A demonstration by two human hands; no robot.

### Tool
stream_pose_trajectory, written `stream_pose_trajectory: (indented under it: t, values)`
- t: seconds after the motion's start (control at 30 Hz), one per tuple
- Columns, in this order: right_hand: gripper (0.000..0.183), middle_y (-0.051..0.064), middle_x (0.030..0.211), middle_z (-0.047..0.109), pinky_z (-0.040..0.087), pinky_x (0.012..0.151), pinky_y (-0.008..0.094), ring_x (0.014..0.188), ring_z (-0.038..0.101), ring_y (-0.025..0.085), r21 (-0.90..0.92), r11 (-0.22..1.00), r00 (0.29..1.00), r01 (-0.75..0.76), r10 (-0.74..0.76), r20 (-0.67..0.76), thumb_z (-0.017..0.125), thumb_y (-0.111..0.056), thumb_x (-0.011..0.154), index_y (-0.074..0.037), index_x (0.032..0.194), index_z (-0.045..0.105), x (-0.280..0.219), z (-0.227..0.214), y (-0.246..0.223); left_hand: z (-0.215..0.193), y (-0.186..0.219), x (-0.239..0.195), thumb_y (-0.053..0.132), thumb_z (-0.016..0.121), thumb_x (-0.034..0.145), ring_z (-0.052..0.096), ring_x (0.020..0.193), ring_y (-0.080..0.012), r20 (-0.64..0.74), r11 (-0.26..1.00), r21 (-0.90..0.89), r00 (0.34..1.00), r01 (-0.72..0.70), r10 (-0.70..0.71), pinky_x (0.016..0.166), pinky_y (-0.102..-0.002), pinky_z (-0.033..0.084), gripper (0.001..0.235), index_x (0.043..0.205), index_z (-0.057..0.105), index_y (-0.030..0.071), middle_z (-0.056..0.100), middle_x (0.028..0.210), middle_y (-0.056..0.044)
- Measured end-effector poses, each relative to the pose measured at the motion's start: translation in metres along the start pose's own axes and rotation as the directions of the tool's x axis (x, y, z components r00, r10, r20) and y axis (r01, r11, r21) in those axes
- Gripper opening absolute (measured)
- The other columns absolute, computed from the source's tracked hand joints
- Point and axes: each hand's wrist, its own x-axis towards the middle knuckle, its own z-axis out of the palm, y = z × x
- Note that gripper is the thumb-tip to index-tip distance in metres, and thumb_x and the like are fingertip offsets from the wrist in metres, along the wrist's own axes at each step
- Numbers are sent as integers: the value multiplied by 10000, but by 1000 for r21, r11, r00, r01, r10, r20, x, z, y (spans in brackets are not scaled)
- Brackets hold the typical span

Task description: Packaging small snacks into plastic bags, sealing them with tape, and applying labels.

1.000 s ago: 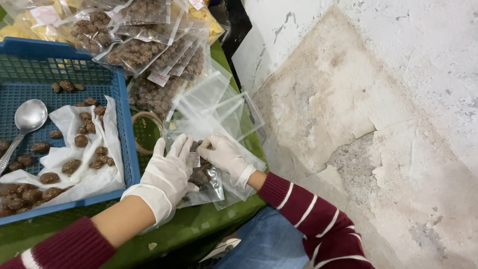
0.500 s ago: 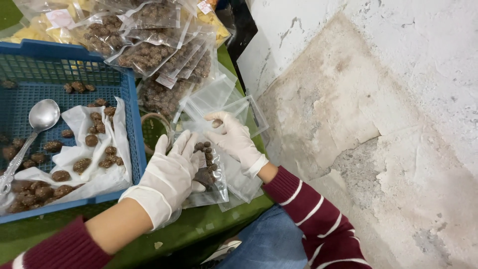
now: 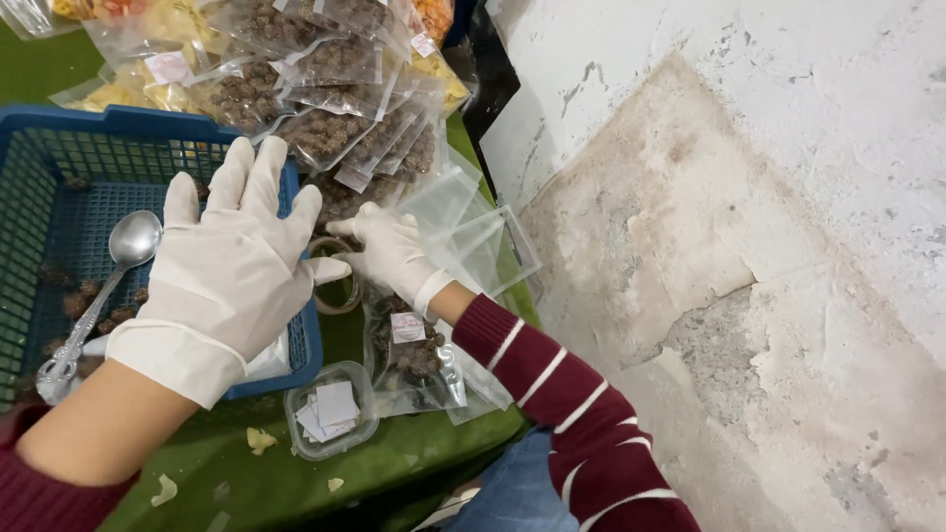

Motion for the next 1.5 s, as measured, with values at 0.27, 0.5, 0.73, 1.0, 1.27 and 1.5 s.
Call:
stream_pose_trajectory:
  t: [0.27,0.5,0.73,1.0,1.27,1.5]
  values:
    - [105,-75,933,643,343,846,388,933,571,167,148,986,975,82,-48,-216,650,-304,848,-337,925,713,-14,-20,-18,33,-12,-2,674,295,815,146,1490,-312,159,990,125,983,71,-91,1040,-579,285,687,1393,379,312,156,1625,-141]
    - [211,-16,973,707,449,879,364,914,651,184,197,932,881,304,-197,-430,706,-144,821,-187,1002,606,-21,-26,-4,59,-21,-1,581,374,829,112,1486,-342,259,993,71,960,93,-109,1068,-591,237,642,1373,372,240,135,1618,-152]
    - [198,-120,855,617,346,834,353,866,535,135,-85,964,841,251,-261,-474,699,-348,809,-290,969,597,-23,-38,13,73,-8,1,775,502,707,42,1476,-274,543,982,-68,832,179,-114,1072,-608,212,1060,1492,172,145,43,1610,-88]
    - [253,-86,873,555,406,849,309,898,568,102,174,910,793,376,-219,-568,711,-279,793,-249,1020,605,-43,-52,-23,84,-7,-1,708,555,764,59,1479,-291,642,966,-136,762,221,-84,1066,-622,242,1013,1497,196,108,78,1608,-100]
    - [193,31,864,524,514,799,293,870,609,126,506,666,734,548,-93,-673,731,-91,773,-90,954,662,-57,-86,-54,103,-8,-3,639,638,749,73,1475,-325,592,938,-225,801,263,-83,1019,-677,262,1013,1481,250,58,112,1603,-123]
    - [156,108,858,504,587,765,282,851,636,142,640,445,708,627,17,-706,745,35,760,15,909,701,-88,-131,-41,39,-10,-4,604,649,767,255,1451,-317,360,950,-294,933,102,11,1194,-446,160,818,1324,481,29,408,1453,-184]
